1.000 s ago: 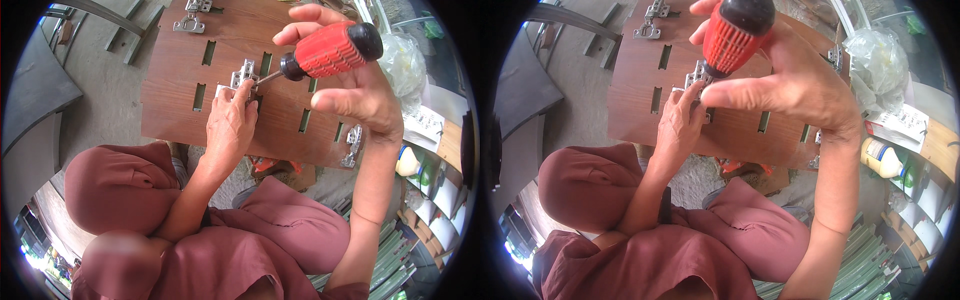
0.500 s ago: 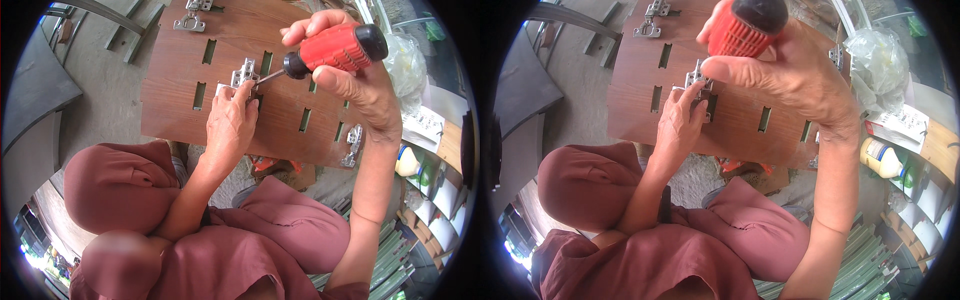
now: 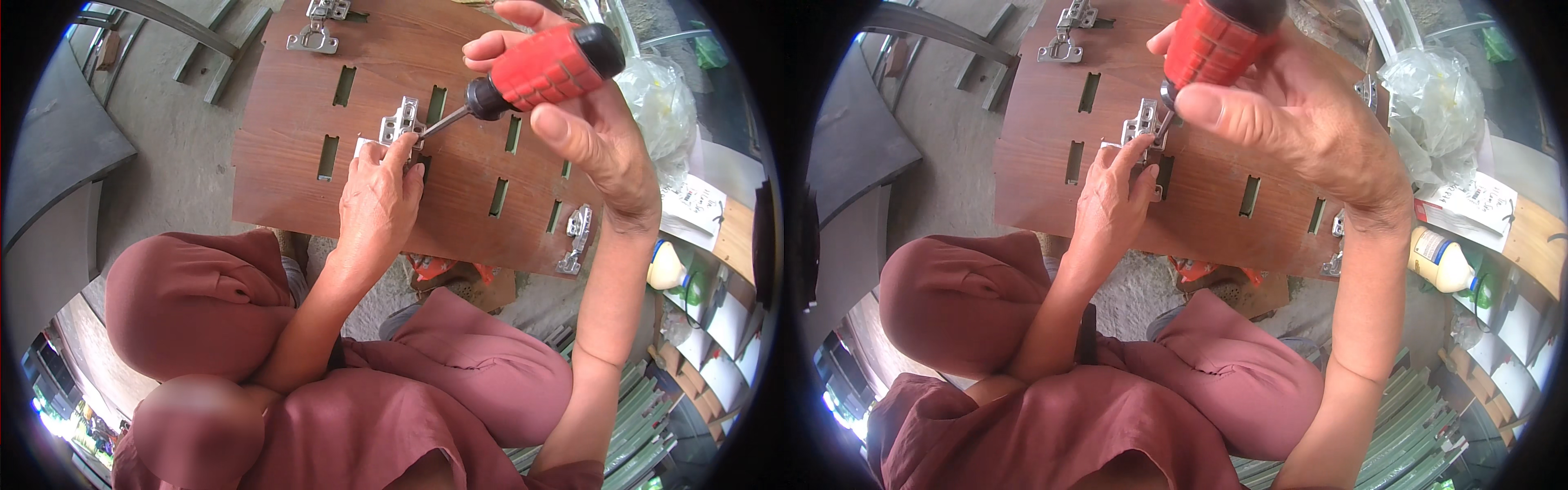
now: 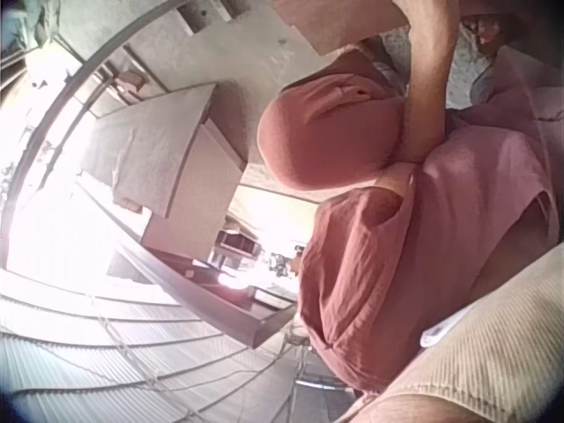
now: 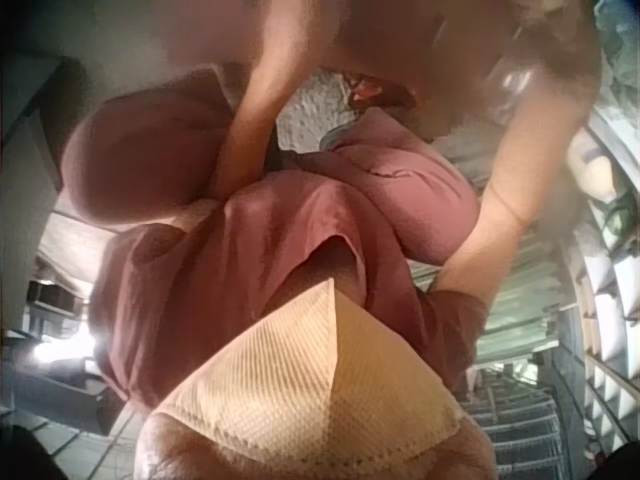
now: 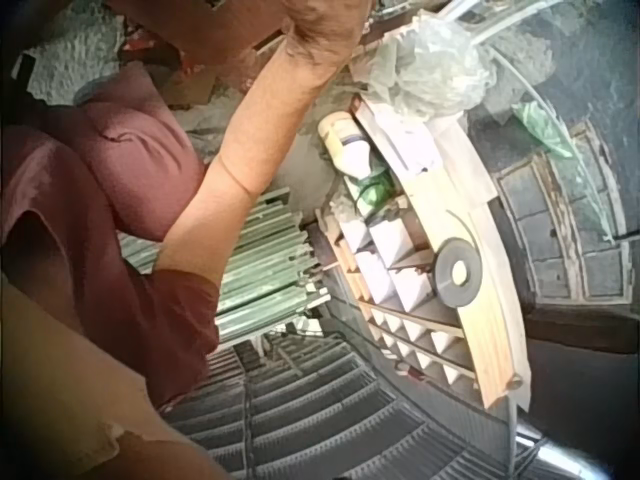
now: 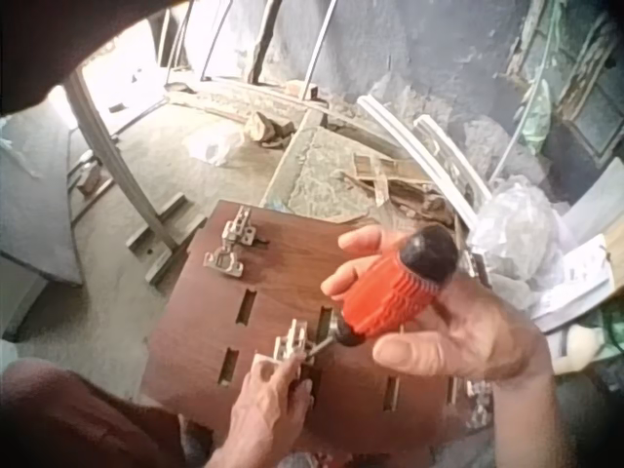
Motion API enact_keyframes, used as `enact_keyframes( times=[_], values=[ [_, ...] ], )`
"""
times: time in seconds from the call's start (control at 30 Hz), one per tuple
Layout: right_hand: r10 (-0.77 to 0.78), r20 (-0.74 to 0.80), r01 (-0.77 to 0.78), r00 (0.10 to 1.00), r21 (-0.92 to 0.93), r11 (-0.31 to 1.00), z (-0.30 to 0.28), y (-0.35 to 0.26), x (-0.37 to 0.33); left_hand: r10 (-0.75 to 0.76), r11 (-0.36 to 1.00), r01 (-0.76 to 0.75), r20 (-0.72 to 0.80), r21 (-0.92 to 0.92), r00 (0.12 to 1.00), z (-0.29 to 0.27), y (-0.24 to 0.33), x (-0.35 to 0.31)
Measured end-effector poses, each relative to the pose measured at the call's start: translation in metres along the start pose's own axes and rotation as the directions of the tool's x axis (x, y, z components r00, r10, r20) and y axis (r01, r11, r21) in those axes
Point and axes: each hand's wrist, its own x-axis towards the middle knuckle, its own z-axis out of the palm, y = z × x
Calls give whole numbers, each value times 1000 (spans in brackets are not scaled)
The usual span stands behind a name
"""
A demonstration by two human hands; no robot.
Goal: Installing and tightening metal hinges onto a wooden furniture panel using a manual screwdriver.
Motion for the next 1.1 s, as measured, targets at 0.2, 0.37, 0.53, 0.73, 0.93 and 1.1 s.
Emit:
enact_keyframes(
  times=[0.2,0.37,0.53,0.73,0.93,1.1],
  values=[
    [-45,55,51,997,-107,993,-5,6,2,2,1000,-2,-8,13,1000,-1,-2,-1],
    [-1,-26,2,1000,8,1000,-1,0,1,-3,1000,3,5,-3,1000,0,0,-2],
    [-84,25,85,996,-44,995,-3,4,1,9,1000,-9,-14,5,1000,0,-1,-3],
    [-28,43,31,999,-82,996,-6,4,0,12,1000,-12,-17,7,1000,0,-1,-3],
    [-43,16,43,999,-1,999,2,-2,0,14,1000,-14,-9,4,1000,1,-1,-3],
    [15,31,-12,999,-83,996,-7,2,0,23,1000,-23,-16,19,1000,0,-1,-4]
  ],
)
